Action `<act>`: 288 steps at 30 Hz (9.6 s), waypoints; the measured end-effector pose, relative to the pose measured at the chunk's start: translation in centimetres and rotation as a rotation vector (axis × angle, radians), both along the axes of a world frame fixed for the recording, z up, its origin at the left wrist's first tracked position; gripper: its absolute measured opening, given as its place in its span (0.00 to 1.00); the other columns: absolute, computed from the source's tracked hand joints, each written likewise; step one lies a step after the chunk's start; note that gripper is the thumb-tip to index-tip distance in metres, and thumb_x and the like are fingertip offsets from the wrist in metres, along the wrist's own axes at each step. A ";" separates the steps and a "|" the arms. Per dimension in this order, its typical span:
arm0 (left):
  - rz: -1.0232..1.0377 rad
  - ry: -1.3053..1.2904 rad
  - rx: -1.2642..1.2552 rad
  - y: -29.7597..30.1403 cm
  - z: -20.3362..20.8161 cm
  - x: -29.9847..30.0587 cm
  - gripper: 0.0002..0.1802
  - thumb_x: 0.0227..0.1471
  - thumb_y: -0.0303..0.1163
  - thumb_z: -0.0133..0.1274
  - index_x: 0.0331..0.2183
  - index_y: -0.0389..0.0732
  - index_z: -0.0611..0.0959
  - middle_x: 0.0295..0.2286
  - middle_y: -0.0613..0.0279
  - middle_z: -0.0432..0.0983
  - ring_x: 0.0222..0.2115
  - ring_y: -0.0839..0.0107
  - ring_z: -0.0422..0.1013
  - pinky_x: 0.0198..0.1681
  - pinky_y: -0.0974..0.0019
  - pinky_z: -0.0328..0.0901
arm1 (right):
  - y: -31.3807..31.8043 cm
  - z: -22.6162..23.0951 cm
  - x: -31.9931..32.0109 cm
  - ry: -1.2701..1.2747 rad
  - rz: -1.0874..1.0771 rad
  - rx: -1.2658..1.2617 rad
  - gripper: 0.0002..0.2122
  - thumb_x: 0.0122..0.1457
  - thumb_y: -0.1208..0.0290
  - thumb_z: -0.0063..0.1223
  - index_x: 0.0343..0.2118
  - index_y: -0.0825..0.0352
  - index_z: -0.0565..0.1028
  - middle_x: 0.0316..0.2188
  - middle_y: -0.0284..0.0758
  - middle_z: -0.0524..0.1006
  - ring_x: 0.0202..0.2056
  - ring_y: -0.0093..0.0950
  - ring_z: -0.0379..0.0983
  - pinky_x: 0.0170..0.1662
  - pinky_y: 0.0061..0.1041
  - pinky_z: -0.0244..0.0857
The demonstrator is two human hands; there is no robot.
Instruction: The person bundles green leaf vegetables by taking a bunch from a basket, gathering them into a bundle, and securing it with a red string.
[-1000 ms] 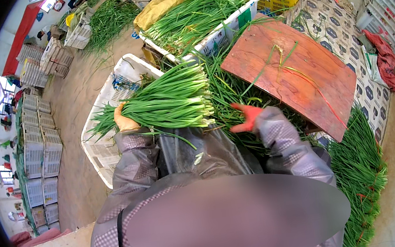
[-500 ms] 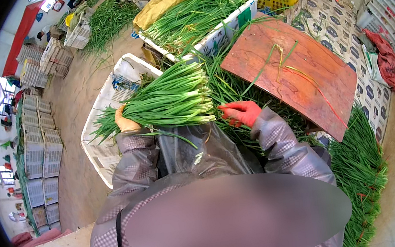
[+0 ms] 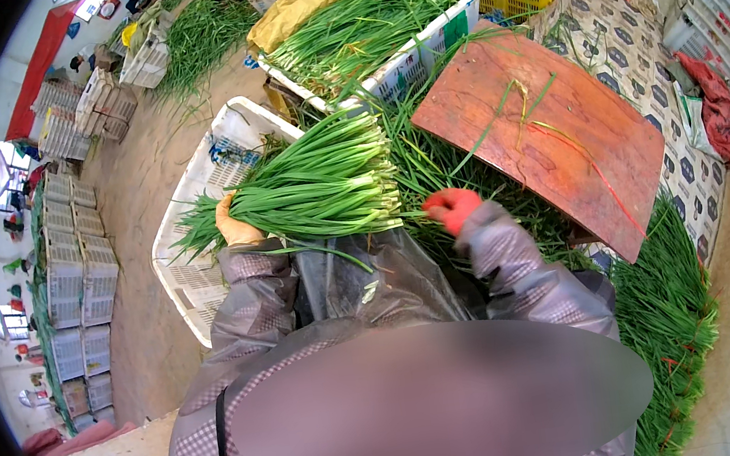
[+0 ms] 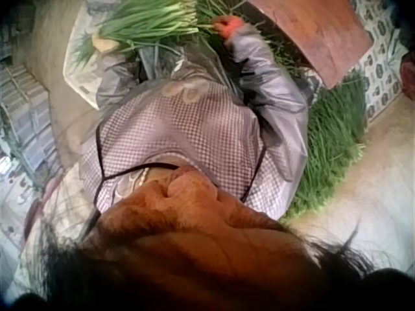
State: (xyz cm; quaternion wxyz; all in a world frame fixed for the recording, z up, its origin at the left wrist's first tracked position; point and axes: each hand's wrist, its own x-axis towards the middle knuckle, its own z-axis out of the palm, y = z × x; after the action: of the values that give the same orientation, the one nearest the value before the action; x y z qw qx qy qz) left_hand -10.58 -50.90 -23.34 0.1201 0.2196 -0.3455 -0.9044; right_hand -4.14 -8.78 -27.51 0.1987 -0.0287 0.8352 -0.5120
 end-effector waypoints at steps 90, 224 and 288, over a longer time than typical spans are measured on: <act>-0.616 0.925 0.460 2.8 5.6 1.8 0.22 0.49 0.28 0.51 0.47 0.39 0.66 0.30 0.67 0.66 0.35 0.74 0.65 0.58 0.62 0.57 | 5.6 4.1 0.8 -0.304 0.022 0.665 0.21 0.53 0.51 0.57 0.43 0.62 0.78 0.39 0.39 0.79 0.44 0.31 0.75 0.48 0.28 0.66; -0.144 0.383 0.211 -1.0 1.8 0.1 0.12 0.46 0.29 0.53 0.36 0.37 0.79 0.27 0.62 0.79 0.32 0.67 0.74 0.54 0.60 0.64 | -5.4 4.4 -0.2 -0.008 0.303 -0.733 0.26 0.57 0.56 0.56 0.54 0.68 0.70 0.48 0.38 0.75 0.52 0.28 0.67 0.57 0.27 0.57; -0.025 0.083 -0.072 -3.5 -1.8 -0.5 0.17 0.47 0.40 0.43 0.29 0.37 0.79 0.31 0.54 0.76 0.34 0.57 0.71 0.42 0.51 0.67 | -5.4 5.0 -3.4 -0.195 -0.057 -0.756 0.11 0.61 0.65 0.51 0.43 0.64 0.75 0.16 0.28 0.70 0.13 0.18 0.58 0.17 0.20 0.51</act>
State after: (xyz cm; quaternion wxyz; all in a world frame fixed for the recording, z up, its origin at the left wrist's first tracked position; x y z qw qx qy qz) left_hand -11.08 -54.41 -25.14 0.1310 0.1732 -0.3753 -0.9011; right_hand -7.58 -14.17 -22.53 0.2384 -0.0280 0.5652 -0.7892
